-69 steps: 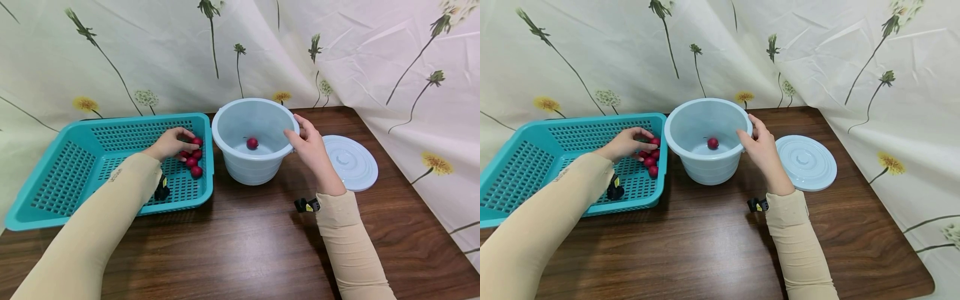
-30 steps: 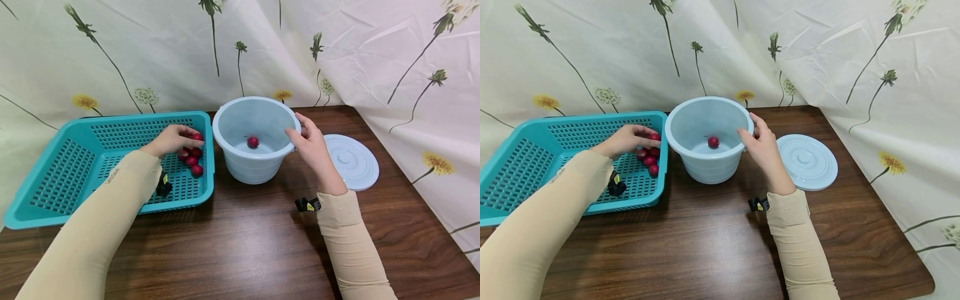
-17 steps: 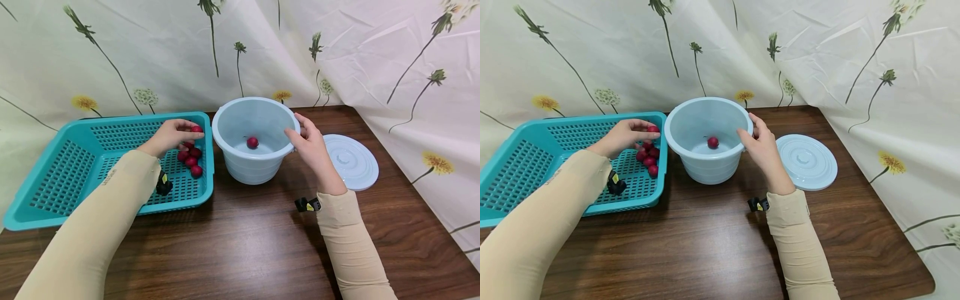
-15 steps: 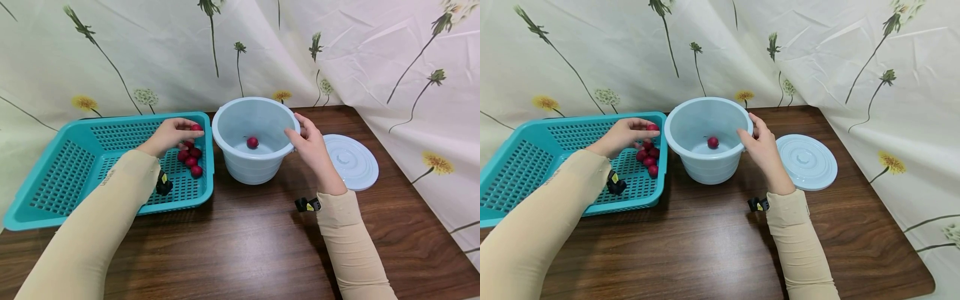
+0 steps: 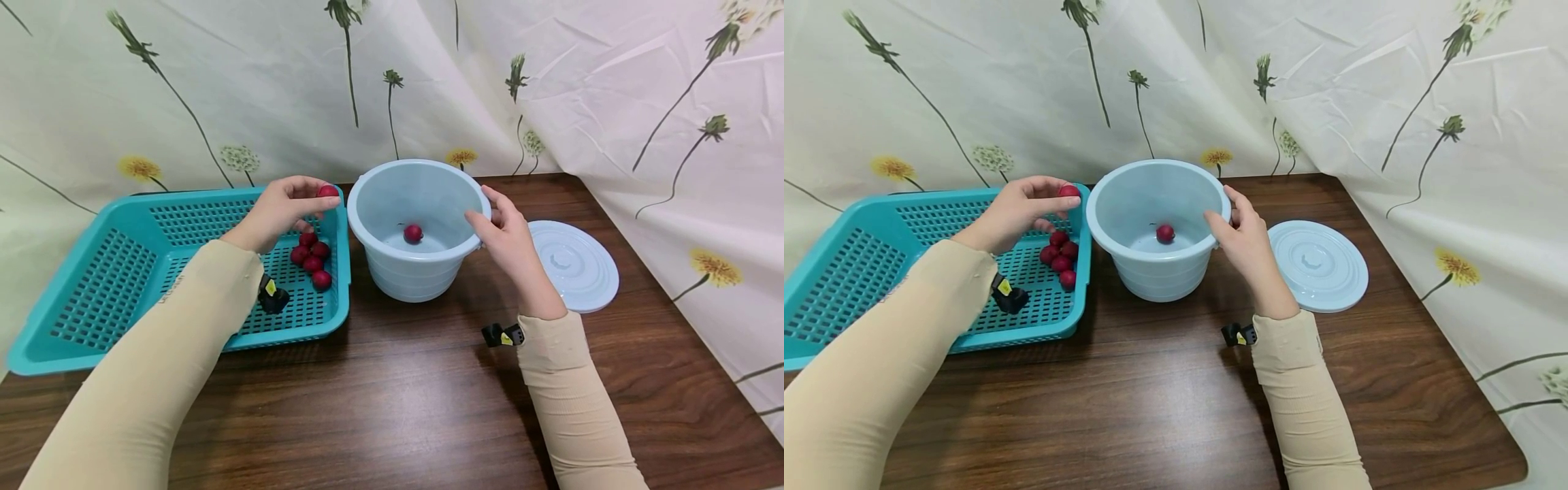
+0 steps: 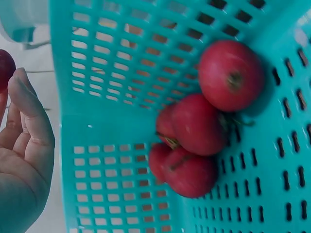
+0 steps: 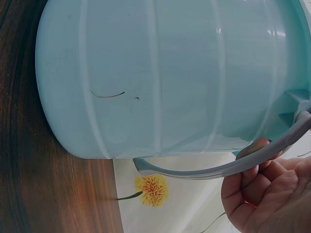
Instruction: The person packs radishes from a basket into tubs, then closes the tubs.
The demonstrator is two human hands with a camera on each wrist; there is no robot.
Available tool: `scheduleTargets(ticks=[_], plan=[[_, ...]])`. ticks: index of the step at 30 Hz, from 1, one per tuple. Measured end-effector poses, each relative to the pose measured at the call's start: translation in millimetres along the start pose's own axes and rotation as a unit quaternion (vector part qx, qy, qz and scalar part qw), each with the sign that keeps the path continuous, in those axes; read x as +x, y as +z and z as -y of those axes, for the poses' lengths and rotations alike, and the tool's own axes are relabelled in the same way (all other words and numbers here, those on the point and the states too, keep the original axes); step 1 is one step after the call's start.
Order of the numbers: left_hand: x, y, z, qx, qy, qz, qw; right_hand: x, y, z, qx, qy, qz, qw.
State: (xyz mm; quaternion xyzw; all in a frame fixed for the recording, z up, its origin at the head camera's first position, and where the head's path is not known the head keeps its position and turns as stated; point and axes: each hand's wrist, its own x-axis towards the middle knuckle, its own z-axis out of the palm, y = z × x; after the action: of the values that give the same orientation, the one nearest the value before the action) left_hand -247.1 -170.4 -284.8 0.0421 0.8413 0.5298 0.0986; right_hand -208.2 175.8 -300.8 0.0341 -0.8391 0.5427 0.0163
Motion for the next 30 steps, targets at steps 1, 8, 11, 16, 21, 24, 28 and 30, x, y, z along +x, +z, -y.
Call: scheduleTargets(ticks=[1,8,11,16,21,24,28,30], plan=[[-0.3,0.5,-1.2,-0.002,0.002,-0.001,1.0000,0.1,0,0,0.000,0.000,0.000,1.0000],[-0.3,4.5,-8.3,-0.025,0.016,0.003,0.9996,0.2,0,-1,0.003,-0.001,0.001,1.0000],[0.2,6.1,-11.4,-0.038,0.021,0.004,0.9991,0.4,0,-1,0.003,-0.002,0.001,1.0000],[0.0,9.4,-17.5,-0.060,0.023,0.003,0.9979,1.0,0,-1,0.003,-0.003,0.001,1.0000],[-1.2,12.7,-25.1,-0.058,0.031,0.003,0.9979,1.1,0,0,0.002,-0.002,0.001,1.0000],[-1.8,14.0,-30.0,-0.048,0.036,0.002,0.9982,1.1,-1,0,0.000,-0.001,0.000,1.0000],[-2.3,15.9,-36.7,-0.050,0.040,0.003,0.9979,1.2,0,-1,-0.001,0.000,0.002,1.0000],[-2.8,17.1,-39.8,-0.053,0.044,0.003,0.9976,1.4,0,-1,0.000,-0.001,0.003,1.0000]])
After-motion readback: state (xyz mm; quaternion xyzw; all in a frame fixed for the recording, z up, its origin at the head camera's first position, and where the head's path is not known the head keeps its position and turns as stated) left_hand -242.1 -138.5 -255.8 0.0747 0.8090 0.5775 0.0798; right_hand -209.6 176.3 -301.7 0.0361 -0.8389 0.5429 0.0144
